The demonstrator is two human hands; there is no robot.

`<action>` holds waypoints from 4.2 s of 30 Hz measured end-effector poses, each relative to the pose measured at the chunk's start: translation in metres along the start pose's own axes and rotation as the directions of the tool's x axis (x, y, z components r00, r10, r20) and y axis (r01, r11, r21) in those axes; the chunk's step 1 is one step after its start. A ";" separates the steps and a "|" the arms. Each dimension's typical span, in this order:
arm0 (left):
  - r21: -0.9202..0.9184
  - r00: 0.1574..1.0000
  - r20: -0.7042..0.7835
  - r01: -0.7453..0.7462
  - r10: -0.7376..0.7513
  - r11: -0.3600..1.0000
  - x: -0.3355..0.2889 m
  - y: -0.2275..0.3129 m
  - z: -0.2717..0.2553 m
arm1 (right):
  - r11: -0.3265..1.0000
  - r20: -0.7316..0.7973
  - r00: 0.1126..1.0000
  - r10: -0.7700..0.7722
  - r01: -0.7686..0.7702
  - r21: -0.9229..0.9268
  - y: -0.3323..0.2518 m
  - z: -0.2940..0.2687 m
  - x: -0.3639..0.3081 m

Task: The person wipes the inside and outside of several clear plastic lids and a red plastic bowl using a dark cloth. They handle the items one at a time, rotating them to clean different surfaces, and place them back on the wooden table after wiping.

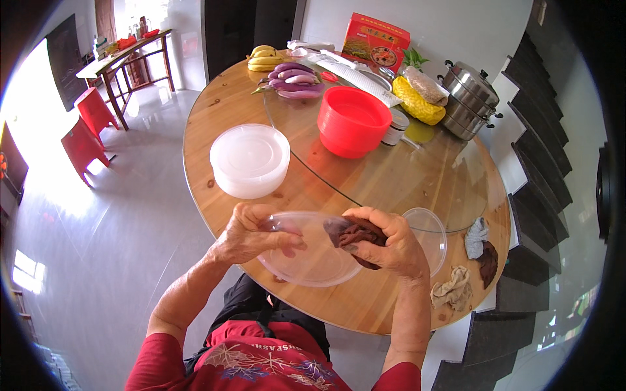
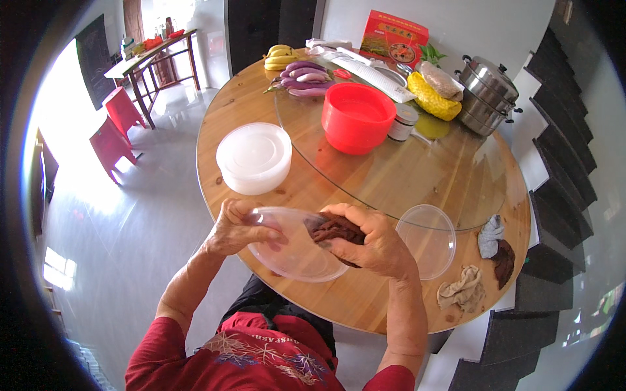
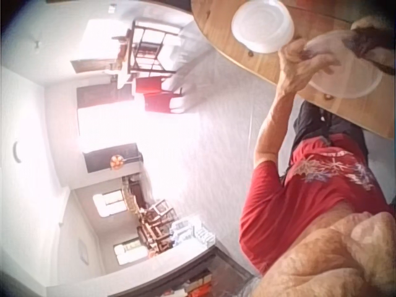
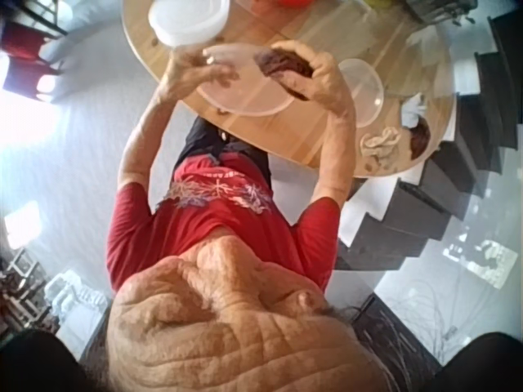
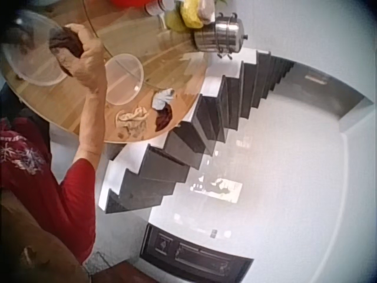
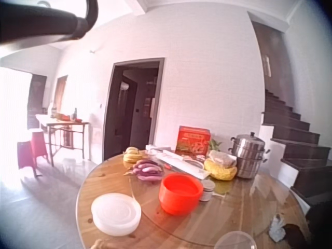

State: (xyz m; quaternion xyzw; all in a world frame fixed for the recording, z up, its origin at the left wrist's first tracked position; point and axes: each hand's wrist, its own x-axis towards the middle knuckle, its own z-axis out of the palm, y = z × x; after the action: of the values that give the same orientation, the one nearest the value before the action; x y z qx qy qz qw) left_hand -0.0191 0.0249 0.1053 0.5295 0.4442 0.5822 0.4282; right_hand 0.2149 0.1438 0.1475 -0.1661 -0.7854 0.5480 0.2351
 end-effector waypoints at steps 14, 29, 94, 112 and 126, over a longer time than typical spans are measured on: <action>-0.478 0.837 -0.523 -0.131 -0.162 0.868 -0.001 -0.054 0.003 | 0.933 -0.215 0.951 0.221 -0.142 0.330 0.069 0.046 -0.015; -0.623 0.954 -0.219 0.027 -0.207 0.782 -0.005 -0.072 0.055 | 0.506 -0.296 0.779 -0.552 0.031 -0.862 0.055 0.050 0.051; 0.904 0.721 -0.055 -0.259 0.691 0.341 0.030 -0.016 -0.062 | 0.708 -0.306 0.924 -0.230 -0.057 -0.704 0.118 0.053 -0.013; 0.987 0.887 0.050 -0.115 0.459 0.114 0.044 -0.059 -0.092 | 0.728 -0.291 0.934 -0.205 -0.053 -0.683 0.123 0.051 -0.010; 0.993 0.881 0.062 -0.102 0.469 0.062 0.054 -0.053 -0.058 | 0.648 -0.248 0.918 -0.311 0.013 -0.761 0.122 0.051 -0.009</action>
State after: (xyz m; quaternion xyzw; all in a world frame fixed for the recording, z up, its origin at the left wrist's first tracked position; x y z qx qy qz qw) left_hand -0.0790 0.0866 0.0642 0.6665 0.6533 0.2847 -0.2191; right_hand 0.1947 0.1414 0.0167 -0.2720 -0.8954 0.1143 0.3336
